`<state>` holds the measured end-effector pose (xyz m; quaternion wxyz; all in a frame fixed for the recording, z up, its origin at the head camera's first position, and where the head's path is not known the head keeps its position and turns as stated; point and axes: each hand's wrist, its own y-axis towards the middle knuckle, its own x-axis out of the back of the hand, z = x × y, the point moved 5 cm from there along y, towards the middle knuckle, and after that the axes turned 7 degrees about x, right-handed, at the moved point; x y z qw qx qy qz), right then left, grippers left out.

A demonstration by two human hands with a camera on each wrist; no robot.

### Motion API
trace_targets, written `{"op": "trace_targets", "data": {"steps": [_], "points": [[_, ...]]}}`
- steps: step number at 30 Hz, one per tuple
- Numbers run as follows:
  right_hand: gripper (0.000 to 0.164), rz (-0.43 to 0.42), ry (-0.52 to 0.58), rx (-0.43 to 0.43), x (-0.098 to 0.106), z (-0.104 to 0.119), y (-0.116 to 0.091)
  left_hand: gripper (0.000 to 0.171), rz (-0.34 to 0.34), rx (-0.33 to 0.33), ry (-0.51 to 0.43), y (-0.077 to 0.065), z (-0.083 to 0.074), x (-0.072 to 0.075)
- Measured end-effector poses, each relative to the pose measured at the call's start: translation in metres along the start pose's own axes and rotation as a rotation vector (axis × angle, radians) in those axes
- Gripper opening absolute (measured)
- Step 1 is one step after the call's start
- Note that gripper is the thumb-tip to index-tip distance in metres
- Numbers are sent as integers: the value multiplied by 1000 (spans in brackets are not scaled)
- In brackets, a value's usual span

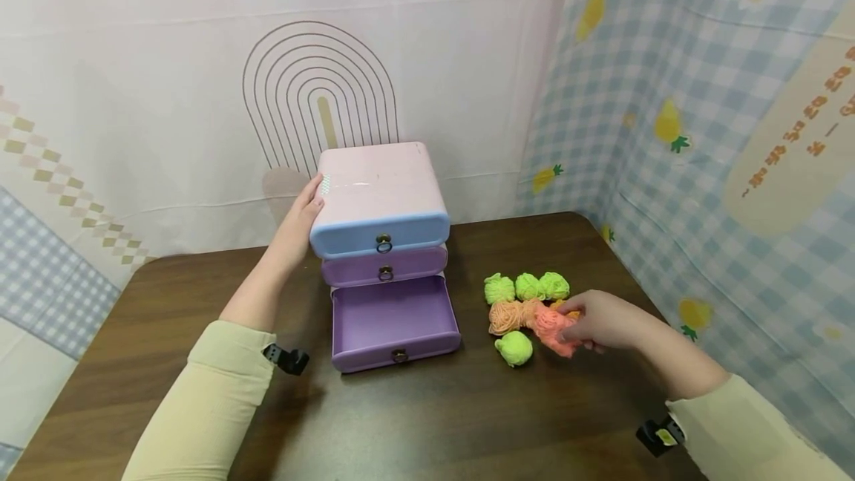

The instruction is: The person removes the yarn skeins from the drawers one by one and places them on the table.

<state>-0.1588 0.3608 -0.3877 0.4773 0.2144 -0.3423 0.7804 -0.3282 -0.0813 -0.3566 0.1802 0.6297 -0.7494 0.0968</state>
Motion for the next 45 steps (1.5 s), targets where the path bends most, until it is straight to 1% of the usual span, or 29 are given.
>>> {"op": "trace_targets", "data": {"steps": [3, 10, 11, 14, 17, 18, 21, 22, 29, 35, 36, 41, 43, 45], "points": [[52, 21, -8, -13, -2, -8, 2, 59, -5, -1, -4, -1, 0, 1], [49, 93, -81, -61, -11, -18, 13, 60, -11, -6, 5, -1, 2, 1], [47, 101, -93, -60, -12, -19, 15, 60, -10, -5, 3, -1, 2, 1], [30, 134, -147, -30, -16, -18, 22, 60, -4, -4, -1, -1, 2, 0], [25, 153, -196, -13, -18, -16, 28, 60, 3, -3, -5, -2, 2, -1], [25, 160, -207, -8, -19, -16, 30, 60, 5, -4, -5, -2, 1, -1], [39, 158, -217, -22, -18, -15, 32, 60, 5, -5, -6, -2, 1, -1], [40, 154, -216, -21, -16, -16, 32, 60, 5, -8, -7, -2, 1, -1], [40, 80, -127, -32, -5, -19, 24, 60, 5, -14, -8, -2, -1, -1], [35, 58, -101, 3, 2, -20, 19, 59, 20, -16, -18, -2, -4, 0], [34, 53, -97, 14, 3, -20, 19, 59, 24, -10, -20, -3, -6, 0], [38, 30, -32, 64, 2, -19, 19, 58, 40, 10, -15, -18, -29, 2], [40, 37, 12, 69, -1, -18, 19, 58, 41, 15, -7, -23, -36, 2], [41, 49, 45, 71, -5, -16, 19, 58, 39, 18, -3, -25, -39, 2]]}}
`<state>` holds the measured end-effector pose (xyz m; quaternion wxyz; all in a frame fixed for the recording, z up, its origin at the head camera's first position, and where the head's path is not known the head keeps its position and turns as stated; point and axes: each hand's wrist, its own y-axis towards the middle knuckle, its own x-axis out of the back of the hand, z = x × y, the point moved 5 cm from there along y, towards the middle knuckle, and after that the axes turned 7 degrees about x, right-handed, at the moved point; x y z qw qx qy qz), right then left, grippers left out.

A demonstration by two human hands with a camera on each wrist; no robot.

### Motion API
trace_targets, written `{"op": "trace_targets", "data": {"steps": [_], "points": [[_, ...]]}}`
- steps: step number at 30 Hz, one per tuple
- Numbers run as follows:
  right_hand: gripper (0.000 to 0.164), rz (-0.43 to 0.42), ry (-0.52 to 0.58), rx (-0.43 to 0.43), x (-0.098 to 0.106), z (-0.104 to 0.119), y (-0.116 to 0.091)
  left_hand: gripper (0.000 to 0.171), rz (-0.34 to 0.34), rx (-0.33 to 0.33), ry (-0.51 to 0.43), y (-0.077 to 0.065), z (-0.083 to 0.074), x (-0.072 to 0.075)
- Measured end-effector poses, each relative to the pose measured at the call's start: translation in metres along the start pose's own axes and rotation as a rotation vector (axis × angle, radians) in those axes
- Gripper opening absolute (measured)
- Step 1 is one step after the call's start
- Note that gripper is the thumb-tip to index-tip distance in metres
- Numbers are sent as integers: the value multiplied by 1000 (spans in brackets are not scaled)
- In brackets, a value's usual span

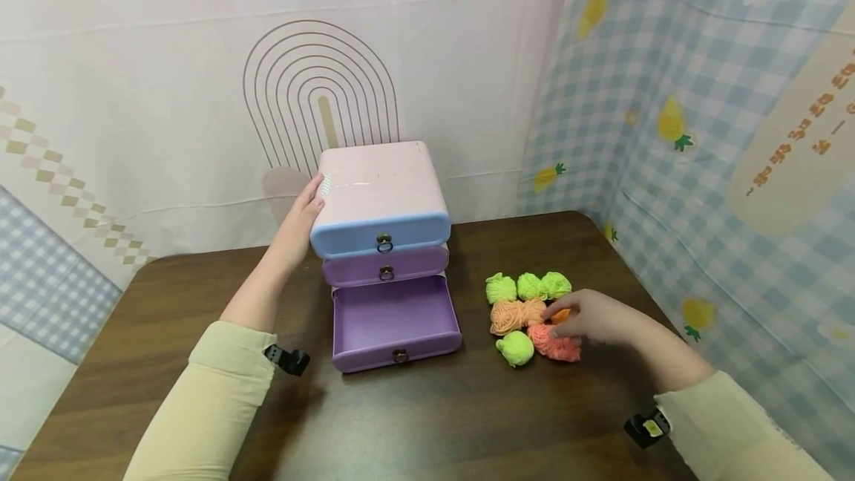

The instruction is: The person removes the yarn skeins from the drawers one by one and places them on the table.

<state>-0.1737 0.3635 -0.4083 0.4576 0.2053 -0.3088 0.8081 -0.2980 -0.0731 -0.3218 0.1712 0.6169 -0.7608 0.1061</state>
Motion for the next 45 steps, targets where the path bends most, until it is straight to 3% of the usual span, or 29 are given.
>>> {"op": "trace_targets", "data": {"steps": [9, 16, 30, 45], "points": [[41, 31, 91, 85, -26, 20, 9, 58, -4, -1, 7, -1, 0, 1], [38, 19, 60, 102, -65, 44, 28, 60, -49, -32, 11, 25, 39, -1], [37, 45, 164, 169, -137, 75, 57, 59, -40, -48, -19, 26, 37, -3], [41, 27, 196, 196, -165, 85, 72, 59, -39, -29, -20, 24, 38, -3]]}}
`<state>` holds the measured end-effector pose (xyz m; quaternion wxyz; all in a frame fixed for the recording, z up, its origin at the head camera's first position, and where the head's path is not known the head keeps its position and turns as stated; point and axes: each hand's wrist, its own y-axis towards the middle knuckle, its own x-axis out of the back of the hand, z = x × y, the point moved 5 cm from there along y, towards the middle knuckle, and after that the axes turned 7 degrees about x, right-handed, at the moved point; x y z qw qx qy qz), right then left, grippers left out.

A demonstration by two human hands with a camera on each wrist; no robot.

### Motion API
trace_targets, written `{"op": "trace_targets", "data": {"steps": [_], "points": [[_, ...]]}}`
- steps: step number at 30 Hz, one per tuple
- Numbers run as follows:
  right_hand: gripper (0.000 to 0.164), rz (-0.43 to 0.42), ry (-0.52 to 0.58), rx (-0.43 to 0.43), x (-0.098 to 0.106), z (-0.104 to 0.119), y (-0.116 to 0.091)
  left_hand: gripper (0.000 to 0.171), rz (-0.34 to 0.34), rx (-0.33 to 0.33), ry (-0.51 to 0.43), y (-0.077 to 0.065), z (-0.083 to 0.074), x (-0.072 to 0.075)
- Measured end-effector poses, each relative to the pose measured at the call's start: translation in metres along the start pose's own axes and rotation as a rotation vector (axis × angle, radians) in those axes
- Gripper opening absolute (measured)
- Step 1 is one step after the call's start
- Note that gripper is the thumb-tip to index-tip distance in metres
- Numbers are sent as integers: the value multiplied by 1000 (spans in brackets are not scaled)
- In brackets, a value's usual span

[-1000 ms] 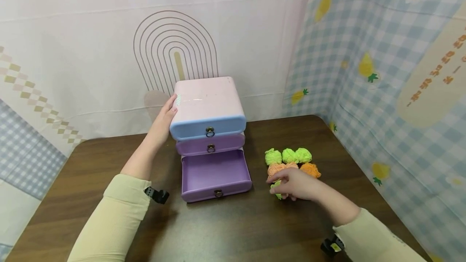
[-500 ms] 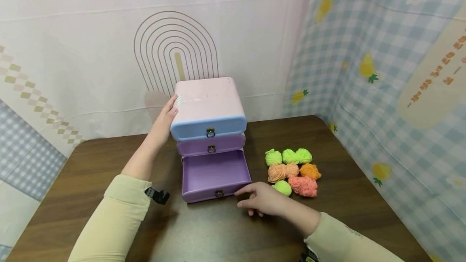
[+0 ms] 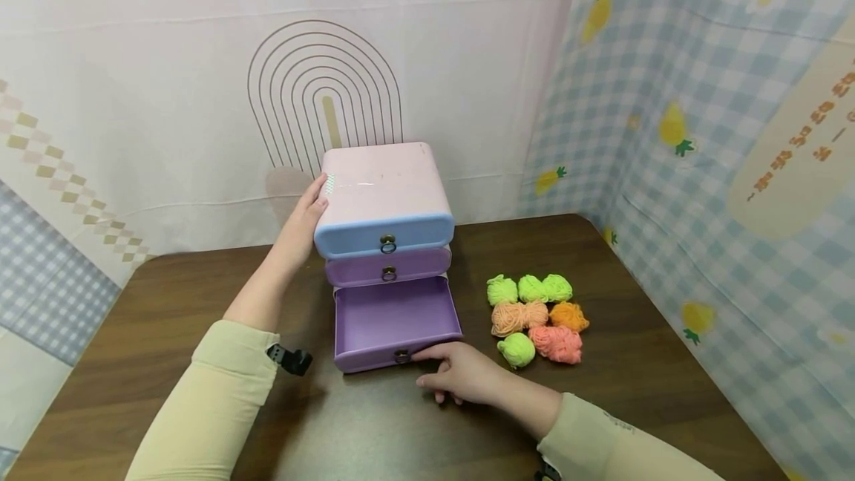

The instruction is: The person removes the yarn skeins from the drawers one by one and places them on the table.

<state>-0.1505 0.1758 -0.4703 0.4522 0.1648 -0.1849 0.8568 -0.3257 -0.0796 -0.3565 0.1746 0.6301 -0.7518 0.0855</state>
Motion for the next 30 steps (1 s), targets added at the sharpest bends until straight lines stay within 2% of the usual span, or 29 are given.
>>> {"op": "trace_targets", "data": {"steps": [15, 22, 30], "points": [[41, 7, 39, 26, -14, 1, 7, 60, 5, -17, 7, 2, 0, -1], [35, 27, 92, 15, -20, 3, 13, 59, 10, -14, -10, 1, 0, 0], [27, -37, 113, 25, -24, 7, 16, 59, 5, -13, -9, 0, 0, 0]]}}
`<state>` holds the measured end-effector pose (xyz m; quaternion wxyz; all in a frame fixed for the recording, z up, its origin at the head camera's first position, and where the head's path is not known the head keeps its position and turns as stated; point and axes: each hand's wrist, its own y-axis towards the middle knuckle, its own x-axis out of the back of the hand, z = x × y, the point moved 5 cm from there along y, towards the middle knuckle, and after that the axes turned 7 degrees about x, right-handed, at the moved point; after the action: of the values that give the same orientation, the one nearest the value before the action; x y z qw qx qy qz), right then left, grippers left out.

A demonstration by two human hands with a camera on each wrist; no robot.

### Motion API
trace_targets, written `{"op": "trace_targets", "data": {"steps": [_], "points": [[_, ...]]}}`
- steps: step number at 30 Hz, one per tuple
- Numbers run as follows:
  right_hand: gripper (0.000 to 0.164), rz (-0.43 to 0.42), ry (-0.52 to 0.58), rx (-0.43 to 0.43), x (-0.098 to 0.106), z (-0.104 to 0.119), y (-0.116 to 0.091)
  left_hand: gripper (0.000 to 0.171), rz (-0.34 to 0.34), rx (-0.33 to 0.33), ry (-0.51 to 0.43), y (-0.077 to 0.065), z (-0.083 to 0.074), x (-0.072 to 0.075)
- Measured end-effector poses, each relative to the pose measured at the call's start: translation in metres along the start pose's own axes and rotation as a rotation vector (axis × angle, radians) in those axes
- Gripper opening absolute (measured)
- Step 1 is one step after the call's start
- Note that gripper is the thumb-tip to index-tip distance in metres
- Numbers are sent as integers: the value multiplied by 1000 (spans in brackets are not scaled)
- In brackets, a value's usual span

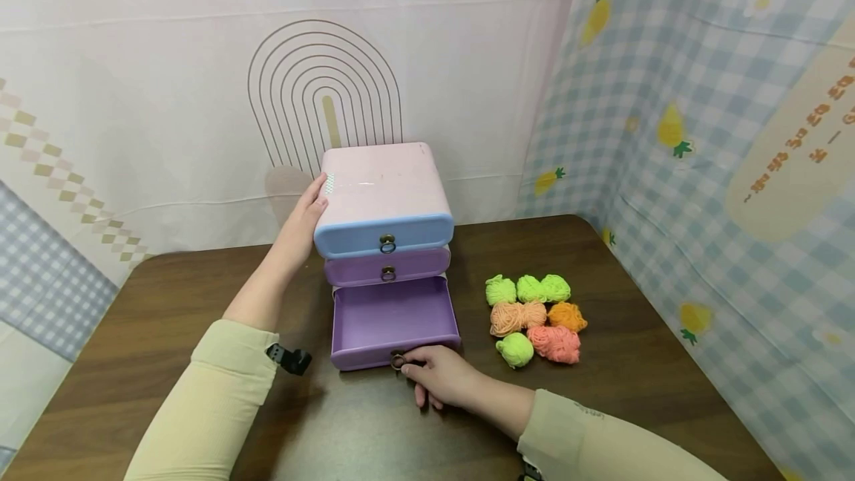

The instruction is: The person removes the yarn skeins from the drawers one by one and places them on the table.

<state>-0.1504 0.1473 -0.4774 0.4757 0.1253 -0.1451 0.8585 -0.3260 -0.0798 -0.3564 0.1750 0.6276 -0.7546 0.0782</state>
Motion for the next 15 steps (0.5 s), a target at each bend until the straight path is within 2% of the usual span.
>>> {"op": "trace_targets", "data": {"steps": [7, 15], "points": [[28, -43, 4, -7, 2, -3, -1, 60, -1, 0, 6, 0, 1, -1], [26, -64, -57, 9, 9, 2, 2, 60, -5, -3, 10, 0, -1, 0]]}}
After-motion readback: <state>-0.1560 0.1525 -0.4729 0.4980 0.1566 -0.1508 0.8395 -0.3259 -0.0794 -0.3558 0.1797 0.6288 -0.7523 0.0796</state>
